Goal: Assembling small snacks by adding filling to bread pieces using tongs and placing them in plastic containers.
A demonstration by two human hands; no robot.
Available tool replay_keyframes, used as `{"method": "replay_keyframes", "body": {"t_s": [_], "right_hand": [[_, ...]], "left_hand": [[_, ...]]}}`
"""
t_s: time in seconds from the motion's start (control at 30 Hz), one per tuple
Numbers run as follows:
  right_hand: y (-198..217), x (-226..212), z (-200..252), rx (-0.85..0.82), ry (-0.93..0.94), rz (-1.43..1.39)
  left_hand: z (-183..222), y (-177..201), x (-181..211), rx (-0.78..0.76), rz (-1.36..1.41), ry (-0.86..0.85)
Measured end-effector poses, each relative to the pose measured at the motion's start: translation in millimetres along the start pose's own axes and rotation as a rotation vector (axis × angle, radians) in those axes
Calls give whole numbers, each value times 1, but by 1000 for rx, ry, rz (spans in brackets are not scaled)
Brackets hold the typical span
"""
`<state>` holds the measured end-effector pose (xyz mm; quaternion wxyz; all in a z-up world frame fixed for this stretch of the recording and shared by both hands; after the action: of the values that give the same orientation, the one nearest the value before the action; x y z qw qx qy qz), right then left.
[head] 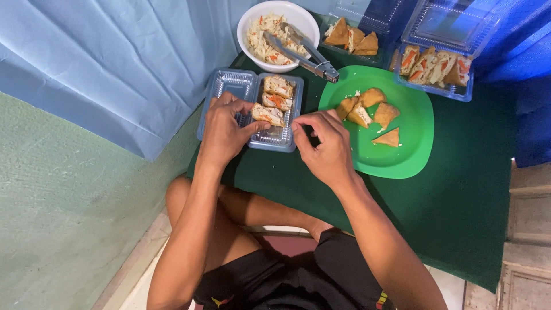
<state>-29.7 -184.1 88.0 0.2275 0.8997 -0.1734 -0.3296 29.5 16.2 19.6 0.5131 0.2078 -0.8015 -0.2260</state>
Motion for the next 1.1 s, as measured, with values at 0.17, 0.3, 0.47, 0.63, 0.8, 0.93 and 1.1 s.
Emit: {"method": "replay_keyframes", "body": {"t_s": [0.17,0.3,0.47,0.63,0.8,0.93,1.1], "right_hand": [[0,0,0,-2,-3,-12],[-1,1,0,-8,-3,-14],[-2,2,1,-11,-13,-3],[-2,4,2,-14,-24,-3],[-5,-3,-7,-59,-3,21],[-13,0,-12,-164,-41,117],[-25,18,-14,-278,-161,220]], "left_hand": [[2,0,0,-17,-4,27],[3,-2,-3,-37,-8,43],[2,0,0,-49,3,68],[2,1,2,-55,7,67],[2,1,7,-69,-5,54],[2,-3,14,-84,-33,29],[-1,-7,12,-84,-117,41]]}}
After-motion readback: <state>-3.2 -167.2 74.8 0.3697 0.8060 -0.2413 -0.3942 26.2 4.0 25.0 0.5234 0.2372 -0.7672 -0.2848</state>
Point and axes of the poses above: each hand's wrist, its own z-axis away from the middle knuckle, its own y-axis out of the back of the hand, x = y × z, the point moved 10 cm from there along -z, towards the middle knuckle, and after that the axes turned 8 degrees about -x, right-handed, at the moved point
